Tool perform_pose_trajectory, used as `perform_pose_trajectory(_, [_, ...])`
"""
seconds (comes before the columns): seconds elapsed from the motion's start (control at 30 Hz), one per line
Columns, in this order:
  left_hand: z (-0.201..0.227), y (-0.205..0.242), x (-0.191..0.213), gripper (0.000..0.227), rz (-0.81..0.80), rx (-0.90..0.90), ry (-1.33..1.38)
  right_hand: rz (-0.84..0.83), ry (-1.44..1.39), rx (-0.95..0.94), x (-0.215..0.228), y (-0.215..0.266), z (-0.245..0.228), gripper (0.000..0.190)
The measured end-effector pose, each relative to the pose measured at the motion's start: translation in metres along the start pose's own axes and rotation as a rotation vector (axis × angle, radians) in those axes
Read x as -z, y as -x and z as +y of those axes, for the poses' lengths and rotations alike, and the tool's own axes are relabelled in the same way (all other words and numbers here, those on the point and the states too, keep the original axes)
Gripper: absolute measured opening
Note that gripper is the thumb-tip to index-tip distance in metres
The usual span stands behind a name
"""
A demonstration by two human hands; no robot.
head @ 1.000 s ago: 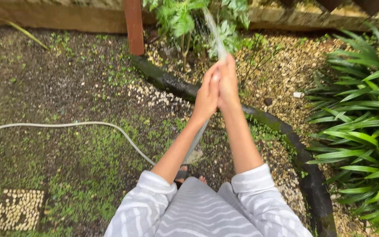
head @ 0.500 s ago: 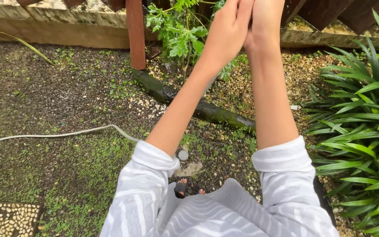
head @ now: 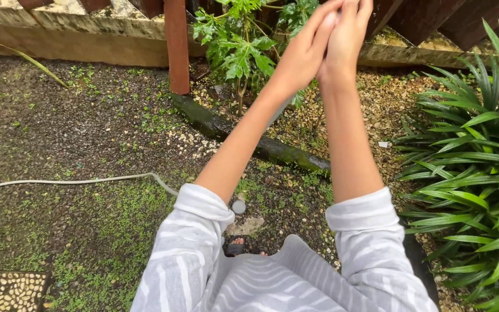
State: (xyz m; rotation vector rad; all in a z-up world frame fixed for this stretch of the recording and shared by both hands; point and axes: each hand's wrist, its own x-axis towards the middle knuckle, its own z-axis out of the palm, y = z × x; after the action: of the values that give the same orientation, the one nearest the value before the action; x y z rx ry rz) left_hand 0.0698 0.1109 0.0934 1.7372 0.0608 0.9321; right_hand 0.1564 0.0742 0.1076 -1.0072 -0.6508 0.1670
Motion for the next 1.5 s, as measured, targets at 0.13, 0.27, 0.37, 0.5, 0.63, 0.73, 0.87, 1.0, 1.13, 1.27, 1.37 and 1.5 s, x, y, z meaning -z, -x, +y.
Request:
perform_pose_trajectory(0.13, [-0.029,0.029,-0.017,0.044,-0.037,0.099,0.026,0.111,0.187,-0.145,0.022,0.026,0.021,0.060])
perform_pose_trajectory(0.27, [-0.047,0.062,-0.037,0.048,-0.046,0.229,0.135,0.132,0.199,-0.246,0.046,0.060,0.035,0.057])
perform_pose_trajectory(0.37, [-0.064,0.085,-0.049,0.046,-0.039,0.247,0.133,0.153,0.208,-0.313,0.061,0.091,0.042,0.054])
perform_pose_trajectory(0.5, [-0.104,0.116,-0.065,0.045,-0.126,0.415,0.116,0.184,0.214,-0.379,0.082,0.120,0.053,0.052])
perform_pose_trajectory(0.63, [-0.113,0.139,-0.090,0.048,-0.191,0.511,0.170,0.256,0.192,-0.437,0.105,0.143,0.050,0.051])
perform_pose_trajectory(0.73, [-0.108,0.153,-0.109,0.047,-0.248,0.530,0.191,0.345,0.207,-0.434,0.121,0.158,0.038,0.051])
perform_pose_trajectory(0.87, [-0.100,0.181,-0.135,0.046,-0.357,0.575,0.224,0.457,0.265,-0.431,0.148,0.186,0.022,0.052])
perform_pose_trajectory(1.0, [-0.090,0.203,-0.157,0.045,-0.475,0.602,0.255,0.560,0.272,-0.407,0.168,0.210,0.009,0.053])
perform_pose_trajectory(1.13, [-0.080,0.220,-0.173,0.043,-0.612,0.632,0.281,0.725,0.238,-0.393,0.187,0.236,0.005,0.052])
perform_pose_trajectory(1.27, [-0.071,0.238,-0.185,0.045,-0.701,0.635,0.293,0.840,0.212,-0.361,0.214,0.269,0.007,0.053])
perform_pose_trajectory(1.37, [-0.069,0.257,-0.195,0.046,-0.779,0.650,0.308,0.901,0.182,-0.327,0.233,0.288,0.013,0.054])
perform_pose_trajectory(1.5, [-0.050,0.263,-0.197,0.046,-0.856,0.655,0.319,0.978,0.173,-0.291,0.253,0.306,0.014,0.053])
